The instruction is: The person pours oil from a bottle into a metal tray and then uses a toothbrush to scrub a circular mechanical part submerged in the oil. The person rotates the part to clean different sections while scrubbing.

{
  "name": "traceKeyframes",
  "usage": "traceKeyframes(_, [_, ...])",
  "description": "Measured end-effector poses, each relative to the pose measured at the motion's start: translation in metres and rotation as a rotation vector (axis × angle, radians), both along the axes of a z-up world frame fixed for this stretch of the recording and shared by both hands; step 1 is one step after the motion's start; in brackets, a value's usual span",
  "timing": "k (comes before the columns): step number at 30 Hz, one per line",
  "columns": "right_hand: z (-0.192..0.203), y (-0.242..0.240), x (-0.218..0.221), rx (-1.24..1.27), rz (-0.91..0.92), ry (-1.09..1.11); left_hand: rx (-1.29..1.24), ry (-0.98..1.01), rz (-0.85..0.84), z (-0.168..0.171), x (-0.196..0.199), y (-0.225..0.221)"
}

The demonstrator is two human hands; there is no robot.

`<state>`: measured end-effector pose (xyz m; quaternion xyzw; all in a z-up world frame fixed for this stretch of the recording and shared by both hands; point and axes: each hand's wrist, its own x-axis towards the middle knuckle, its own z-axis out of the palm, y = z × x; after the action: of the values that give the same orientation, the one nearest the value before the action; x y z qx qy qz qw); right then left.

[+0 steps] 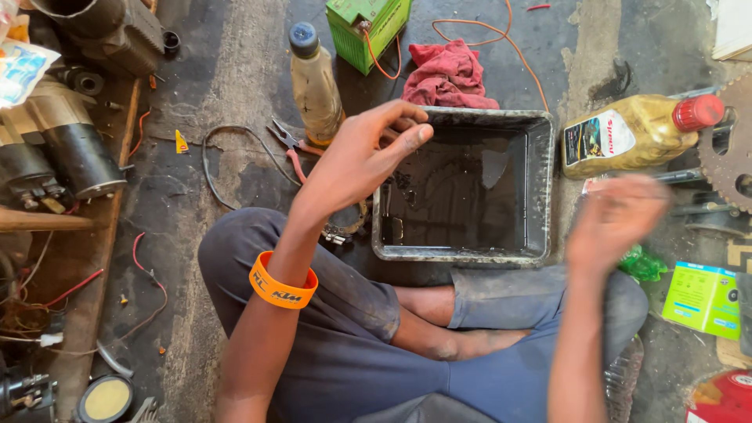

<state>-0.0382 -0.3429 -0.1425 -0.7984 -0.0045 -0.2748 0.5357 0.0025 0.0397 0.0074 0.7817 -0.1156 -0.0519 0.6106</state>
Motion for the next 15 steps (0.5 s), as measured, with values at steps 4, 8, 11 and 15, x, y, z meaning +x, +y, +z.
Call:
traceKeyframes(4, [0.036, 0.155, -0.026, -0.383, 0.411, 0.214, -0.077, -0.086, 0.029, 0.0, 0.001, -0.001])
traceKeyframes(8, [0.006, 0.291, -0.004, -0.968, 0.803, 0.106, -0.062, -0.036, 0.014, -0.009, 0.001, 0.005])
traceKeyframes(11, [-0.03, 0.329, 0.002, -0.681, 0.857, -0.021, 0.203, -0.059, -0.075, -0.022, -0.001, 0.02])
traceKeyframes(15, [-0.031, 0.329, -0.006, -0.812, 0.667, -0.046, 0.555, -0.223, -0.136, -0.049, -0.004, 0.034])
